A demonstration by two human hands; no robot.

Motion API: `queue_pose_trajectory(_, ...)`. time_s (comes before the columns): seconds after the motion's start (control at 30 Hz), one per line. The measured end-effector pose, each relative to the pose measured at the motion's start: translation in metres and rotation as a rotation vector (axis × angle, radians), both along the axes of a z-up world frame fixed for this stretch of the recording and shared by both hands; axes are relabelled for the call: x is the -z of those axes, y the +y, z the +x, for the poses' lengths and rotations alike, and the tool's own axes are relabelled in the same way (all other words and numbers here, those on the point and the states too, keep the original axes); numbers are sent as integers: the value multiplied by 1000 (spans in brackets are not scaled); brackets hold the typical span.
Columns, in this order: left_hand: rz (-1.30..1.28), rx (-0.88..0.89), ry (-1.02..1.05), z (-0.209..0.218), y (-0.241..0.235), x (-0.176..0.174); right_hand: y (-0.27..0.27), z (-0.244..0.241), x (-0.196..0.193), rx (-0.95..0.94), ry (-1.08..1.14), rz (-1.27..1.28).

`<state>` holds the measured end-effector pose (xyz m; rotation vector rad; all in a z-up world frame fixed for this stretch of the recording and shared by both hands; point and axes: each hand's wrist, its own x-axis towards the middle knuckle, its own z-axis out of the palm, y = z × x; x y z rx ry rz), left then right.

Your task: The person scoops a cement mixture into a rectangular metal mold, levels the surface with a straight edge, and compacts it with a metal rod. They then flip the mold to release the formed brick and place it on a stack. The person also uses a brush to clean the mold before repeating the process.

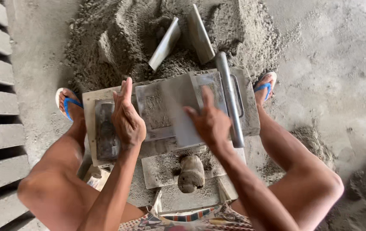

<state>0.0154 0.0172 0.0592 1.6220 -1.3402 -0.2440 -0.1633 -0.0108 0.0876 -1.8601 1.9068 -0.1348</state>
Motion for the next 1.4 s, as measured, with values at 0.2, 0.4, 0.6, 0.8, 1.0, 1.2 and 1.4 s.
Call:
queue_pose_trajectory(0.2,47,134,-23,-36,-8,11,-22,-102,15,182,42,-80)
queue_pose_trajectory(0.4,-25,429,-24,-148,-71,-26,-22,-196,-49,614,-803,-306)
queue_pose_trajectory(0.6,389,1075,-156,-346,-103,-16,22,-380,-65,681,-115,148)
queue_pose_trajectory(0.8,658,1211,-412,-423,-84,9,110,-481,90,687,316,-233)
queue_pose_trajectory(1.0,822,1155,-442,-390,-72,13,69,-459,84,666,262,319)
queue_pose_trajectory(1.2,91,797,136,-301,-53,-52,4,-270,-7,619,-1013,-179)
queue_pose_trajectory(1.4,140,742,54,-158,11,-64,31,-41,-13,329,-2008,100)
